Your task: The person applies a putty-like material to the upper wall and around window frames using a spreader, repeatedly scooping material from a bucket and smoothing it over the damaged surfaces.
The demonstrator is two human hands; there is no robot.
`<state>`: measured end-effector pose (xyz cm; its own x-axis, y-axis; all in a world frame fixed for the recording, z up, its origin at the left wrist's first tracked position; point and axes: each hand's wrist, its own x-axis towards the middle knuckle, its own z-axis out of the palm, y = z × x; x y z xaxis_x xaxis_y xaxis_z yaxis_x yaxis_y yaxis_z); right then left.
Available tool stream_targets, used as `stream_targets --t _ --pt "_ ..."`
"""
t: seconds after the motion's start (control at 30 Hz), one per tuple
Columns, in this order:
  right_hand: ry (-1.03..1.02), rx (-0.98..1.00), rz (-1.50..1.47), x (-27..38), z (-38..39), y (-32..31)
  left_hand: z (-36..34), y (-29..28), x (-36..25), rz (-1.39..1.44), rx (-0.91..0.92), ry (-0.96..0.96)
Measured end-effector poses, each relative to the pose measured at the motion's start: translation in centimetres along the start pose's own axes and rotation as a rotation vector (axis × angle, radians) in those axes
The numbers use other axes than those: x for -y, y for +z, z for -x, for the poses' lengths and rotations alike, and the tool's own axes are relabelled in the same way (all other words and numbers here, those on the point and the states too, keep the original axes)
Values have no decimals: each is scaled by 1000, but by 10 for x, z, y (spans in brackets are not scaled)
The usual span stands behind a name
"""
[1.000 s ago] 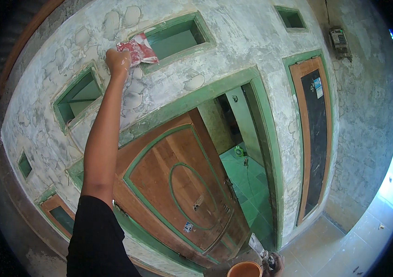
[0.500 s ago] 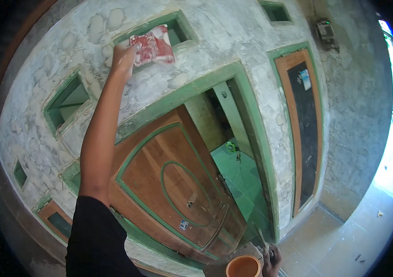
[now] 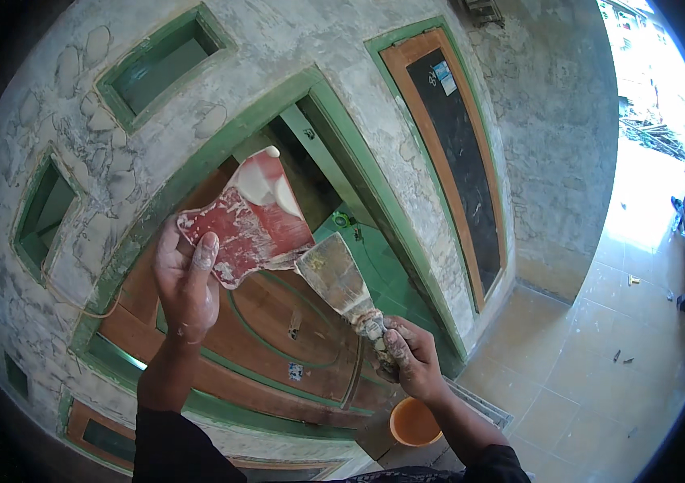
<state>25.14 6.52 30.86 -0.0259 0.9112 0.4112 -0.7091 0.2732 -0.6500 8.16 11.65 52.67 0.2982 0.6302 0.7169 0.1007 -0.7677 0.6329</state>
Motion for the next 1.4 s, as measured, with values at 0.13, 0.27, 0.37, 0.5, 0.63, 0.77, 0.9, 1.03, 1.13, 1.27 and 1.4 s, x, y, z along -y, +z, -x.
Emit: stream_targets --t 0.13,0.27,0.37,0.5,0.63,0.77,0.9,1.03,1.13,1.27,1.4 --pt "35 -55 45 8 -2 15 25 -1 12 -17 -10 26" --pt "-24 -68 192 15 -9 17 44 -2 15 -157 49 35" --pt "-42 -70 254 25 -11 23 56 -5 28 -194 98 33" --pt "-4 -51 190 25 -8 29 63 -11 30 -342 213 13" --pt "75 -47 87 18 8 33 53 -16 27 57 -84 -111" --pt "126 -86 151 9 7 40 67 -22 30 67 -110 -51" --pt "76 -60 111 10 2 40 82 -29 33 -114 -35 43" --pt "46 -47 142 18 -1 43 88 -38 28 -341 108 82" --pt "12 -28 146 19 -2 43 93 -46 33 -381 173 50" --pt "-29 2 58 18 3 39 85 -45 33 -114 -29 -93" --pt "-279 -123 370 9 -5 40 81 -50 25 278 38 -524"
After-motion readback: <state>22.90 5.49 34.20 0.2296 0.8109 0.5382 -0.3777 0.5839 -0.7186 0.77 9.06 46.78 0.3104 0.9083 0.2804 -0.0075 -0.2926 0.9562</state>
